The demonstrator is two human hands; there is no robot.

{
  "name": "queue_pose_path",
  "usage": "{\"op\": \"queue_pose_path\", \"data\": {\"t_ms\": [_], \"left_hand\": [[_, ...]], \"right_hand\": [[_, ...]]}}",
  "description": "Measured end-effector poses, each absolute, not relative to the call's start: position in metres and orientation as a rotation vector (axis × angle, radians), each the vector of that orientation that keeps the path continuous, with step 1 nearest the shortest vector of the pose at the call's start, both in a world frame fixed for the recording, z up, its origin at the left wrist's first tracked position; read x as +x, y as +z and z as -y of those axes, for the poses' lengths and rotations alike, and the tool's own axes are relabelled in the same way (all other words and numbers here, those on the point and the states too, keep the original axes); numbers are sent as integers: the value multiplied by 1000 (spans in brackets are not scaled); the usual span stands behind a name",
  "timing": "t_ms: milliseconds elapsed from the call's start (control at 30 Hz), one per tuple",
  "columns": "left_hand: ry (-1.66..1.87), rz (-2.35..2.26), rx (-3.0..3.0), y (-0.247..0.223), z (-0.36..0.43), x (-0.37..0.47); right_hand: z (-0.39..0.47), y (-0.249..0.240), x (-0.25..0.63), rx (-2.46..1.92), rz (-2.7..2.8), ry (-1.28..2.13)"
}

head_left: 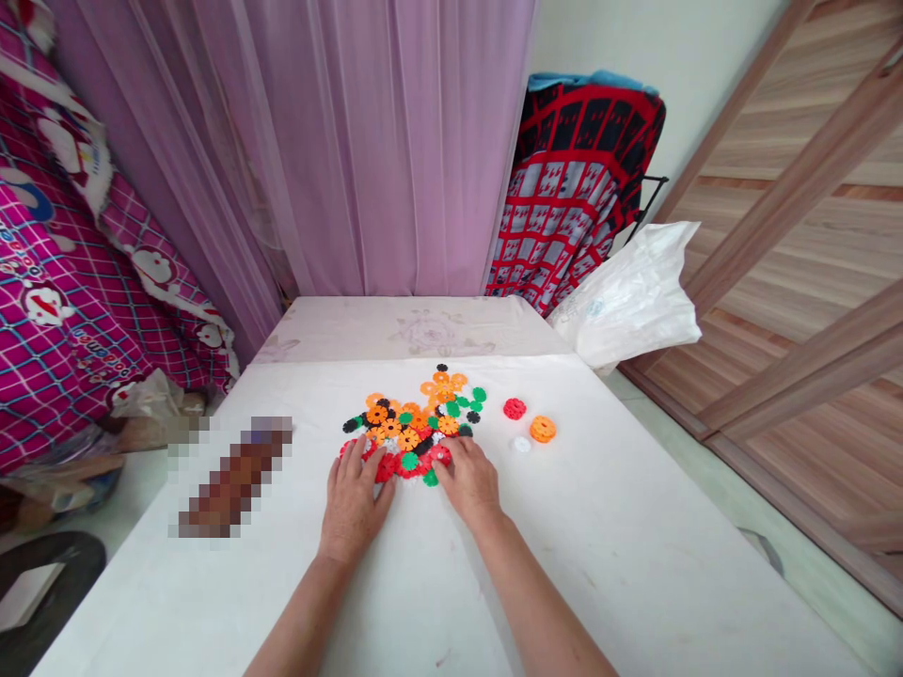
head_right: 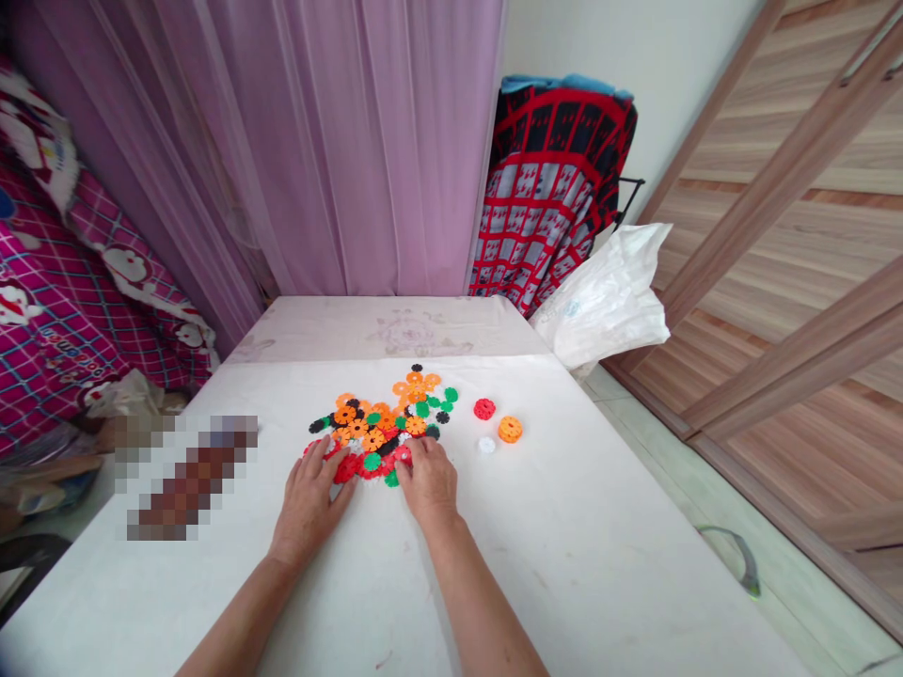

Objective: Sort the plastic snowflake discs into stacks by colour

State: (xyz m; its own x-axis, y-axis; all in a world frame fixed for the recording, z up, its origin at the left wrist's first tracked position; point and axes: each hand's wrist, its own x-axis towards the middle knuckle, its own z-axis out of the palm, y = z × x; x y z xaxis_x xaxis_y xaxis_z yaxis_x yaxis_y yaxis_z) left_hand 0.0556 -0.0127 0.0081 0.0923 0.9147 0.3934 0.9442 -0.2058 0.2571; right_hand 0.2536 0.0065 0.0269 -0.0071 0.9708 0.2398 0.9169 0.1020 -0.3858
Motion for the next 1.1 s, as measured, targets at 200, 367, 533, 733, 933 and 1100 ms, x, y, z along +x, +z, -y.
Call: {"op": "queue_pose_path", "data": {"t_ms": [200, 367, 533, 733, 933, 1100], "left_hand": [[-750, 1940, -2278, 7, 12, 55], [-746, 1941, -2275, 5, 11, 54], [-758, 1941, -2275, 6, 12, 54], [-749, 1936, -2265, 4, 11, 53], [-753, 1941, -2278, 3, 10, 52], [-727, 1931, -2279, 3, 10, 52]], "right_hand": [[-6, 30, 256, -1813, 1985, 150], [-8, 35, 251, -1863, 2023, 181], [-14, 41, 267, -1848, 1862, 209], [-62, 62, 364, -1946, 1589, 190], [-93, 64, 414, -2042, 1742, 228], [-96, 58, 410, -2065, 1802, 196]]}}
